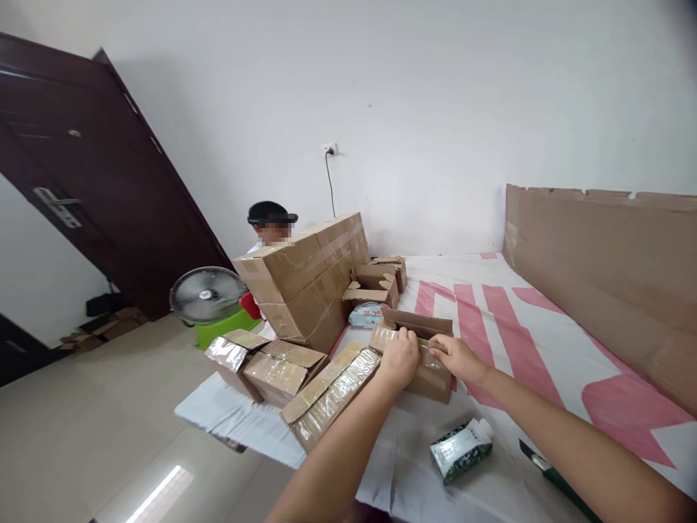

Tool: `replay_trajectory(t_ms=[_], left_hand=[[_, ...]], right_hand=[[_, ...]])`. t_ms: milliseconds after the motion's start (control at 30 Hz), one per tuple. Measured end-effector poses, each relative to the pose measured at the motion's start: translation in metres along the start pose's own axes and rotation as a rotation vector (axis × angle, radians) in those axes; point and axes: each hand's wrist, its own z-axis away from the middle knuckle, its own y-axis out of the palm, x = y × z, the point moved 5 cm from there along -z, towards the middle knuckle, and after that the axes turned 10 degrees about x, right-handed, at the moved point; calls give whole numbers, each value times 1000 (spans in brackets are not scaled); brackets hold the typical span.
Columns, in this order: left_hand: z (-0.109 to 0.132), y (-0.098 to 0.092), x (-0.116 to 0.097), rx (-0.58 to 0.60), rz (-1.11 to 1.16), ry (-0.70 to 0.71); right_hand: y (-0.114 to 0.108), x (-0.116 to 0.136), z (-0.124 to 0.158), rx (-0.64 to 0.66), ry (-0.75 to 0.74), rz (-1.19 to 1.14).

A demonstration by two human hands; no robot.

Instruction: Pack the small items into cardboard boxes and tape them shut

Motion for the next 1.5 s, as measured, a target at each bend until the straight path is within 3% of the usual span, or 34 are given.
replay_trajectory(t_ms=[167, 433, 667, 933, 1100, 1233, 1367, 1500], left_hand=[[-13, -6, 12, 89, -5, -79], [-36, -25, 17, 138, 40, -48], [-44, -25, 22, 64, 115, -114], [-40, -12, 9, -67, 279, -266], [-33, -10, 34, -131, 392, -412], [-23, -20, 39, -221, 472, -433], [12, -21, 5, -313, 568, -281], [75, -3, -36, -357, 644, -33]], right_hand=[[-1, -2, -1, -26, 10, -21], [-14, -14, -1, -72, 32, -68], [-33, -14, 9, -116, 43, -25], [-50, -22, 17, -215, 111, 46], [-64, -36, 25, -267, 138, 66], [-80, -42, 26, -292, 140, 88], [-80, -28, 32, -319, 83, 118], [-64, 5, 74, -440, -36, 180]])
